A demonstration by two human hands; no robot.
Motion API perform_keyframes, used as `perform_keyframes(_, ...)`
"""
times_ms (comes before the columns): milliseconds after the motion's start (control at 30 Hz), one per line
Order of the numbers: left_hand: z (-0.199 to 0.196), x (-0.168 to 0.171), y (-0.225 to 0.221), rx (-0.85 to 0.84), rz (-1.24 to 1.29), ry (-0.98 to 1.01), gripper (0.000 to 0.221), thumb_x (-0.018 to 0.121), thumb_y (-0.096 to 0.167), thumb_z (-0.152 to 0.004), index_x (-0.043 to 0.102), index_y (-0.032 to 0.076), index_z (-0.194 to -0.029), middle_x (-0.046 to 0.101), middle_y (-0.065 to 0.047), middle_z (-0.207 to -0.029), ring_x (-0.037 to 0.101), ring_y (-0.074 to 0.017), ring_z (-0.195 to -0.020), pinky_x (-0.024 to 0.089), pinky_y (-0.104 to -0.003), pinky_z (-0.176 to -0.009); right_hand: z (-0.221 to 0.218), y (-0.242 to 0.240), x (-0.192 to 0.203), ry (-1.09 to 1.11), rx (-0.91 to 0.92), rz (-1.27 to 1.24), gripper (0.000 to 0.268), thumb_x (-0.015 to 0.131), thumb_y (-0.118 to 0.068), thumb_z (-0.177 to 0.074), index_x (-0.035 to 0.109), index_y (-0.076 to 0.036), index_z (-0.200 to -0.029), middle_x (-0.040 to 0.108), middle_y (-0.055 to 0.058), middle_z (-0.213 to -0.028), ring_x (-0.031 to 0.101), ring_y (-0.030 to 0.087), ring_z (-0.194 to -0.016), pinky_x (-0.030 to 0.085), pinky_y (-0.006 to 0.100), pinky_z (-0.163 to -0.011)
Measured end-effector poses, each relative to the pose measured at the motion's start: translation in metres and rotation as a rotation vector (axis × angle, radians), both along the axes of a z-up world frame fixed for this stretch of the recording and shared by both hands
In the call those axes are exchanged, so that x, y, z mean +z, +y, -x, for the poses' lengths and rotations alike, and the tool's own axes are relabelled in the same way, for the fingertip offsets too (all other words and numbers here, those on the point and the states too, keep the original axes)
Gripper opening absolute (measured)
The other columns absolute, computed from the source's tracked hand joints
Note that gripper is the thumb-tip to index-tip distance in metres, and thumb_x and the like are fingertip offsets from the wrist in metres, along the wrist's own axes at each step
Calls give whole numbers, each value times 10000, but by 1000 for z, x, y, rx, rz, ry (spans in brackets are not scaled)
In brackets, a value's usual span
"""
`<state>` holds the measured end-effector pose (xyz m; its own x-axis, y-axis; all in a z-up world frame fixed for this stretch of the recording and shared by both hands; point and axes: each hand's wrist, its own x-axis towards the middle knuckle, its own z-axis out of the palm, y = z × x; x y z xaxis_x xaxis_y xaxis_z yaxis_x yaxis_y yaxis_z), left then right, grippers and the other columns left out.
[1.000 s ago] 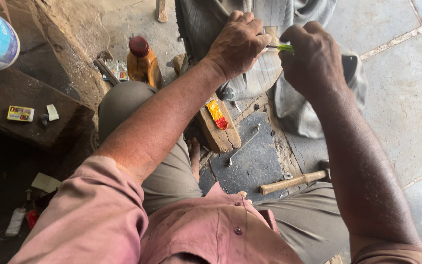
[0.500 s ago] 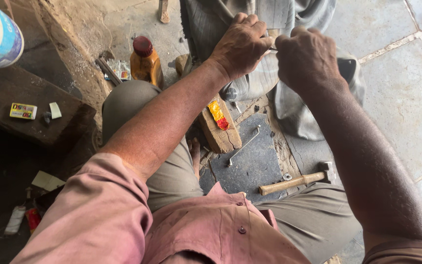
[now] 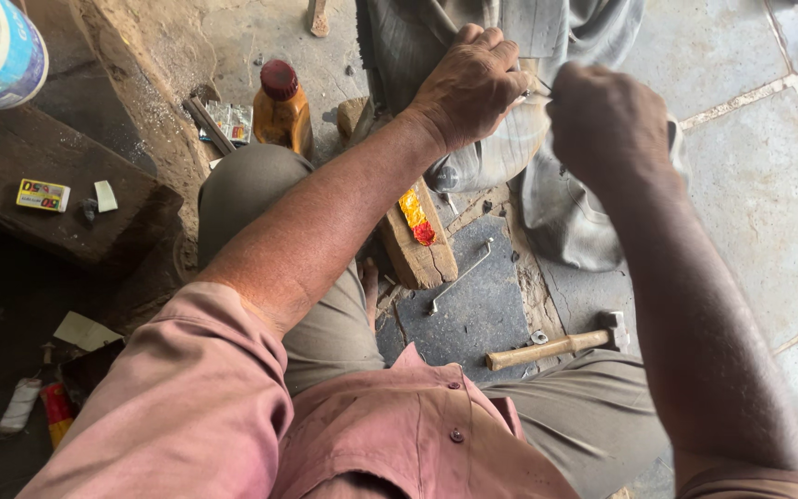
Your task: The person removes a metal valve stem from a rubber inner tube using a wrench and a pry tool, applies adhesive to the tube, and uses a screwdriver on a small electronic unit.
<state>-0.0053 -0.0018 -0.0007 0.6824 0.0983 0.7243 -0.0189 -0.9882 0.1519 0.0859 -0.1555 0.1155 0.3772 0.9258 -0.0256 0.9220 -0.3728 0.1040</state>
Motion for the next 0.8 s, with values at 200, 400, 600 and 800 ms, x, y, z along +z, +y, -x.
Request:
perform_keyframes(200, 3, 5, 1, -32, 60, 69, 116, 730, 195, -936, 782, 117, -867, 707, -110, -911, 642, -259, -981, 457, -442, -946, -10, -14, -23, 680, -310, -525, 143, 665, -61, -980, 663, -51, -1122, 740, 91, -981, 702, 173, -735, 608, 358, -608)
perform_keyframes(400, 0, 3, 1, -1, 38, 80, 197, 651, 184, -982, 756, 115, -831, 685, -113, -872, 636, -264, -970, 457, -437, -932, -2, -1, -69, 431, 5, -710, 79, 814, -62, -983, 759, -52, -1038, 788, 90, -965, 772, 162, -821, 620, 331, -741)
perform_keyframes(600, -3, -1, 1, 14, 17, 101, 205, 644, 168, -988, 749, 115, -820, 687, -110, -890, 637, -262, -993, 455, -435, -958, -1, 4, -83, 62, 83, -759, 146, 835, -73, -918, 698, -66, -871, 720, 59, -762, 659, 198, -651, 503, 477, -697)
perform_keyframes(800, 1, 2, 2, -35, 72, 92, 180, 711, 241, -968, 767, 114, -854, 692, -113, -898, 636, -260, -987, 449, -441, -963, -9, 1, -88, 219, 48, -775, 182, 817, -74, -1005, 655, -46, -927, 704, 80, -807, 668, 191, -694, 507, 376, -651)
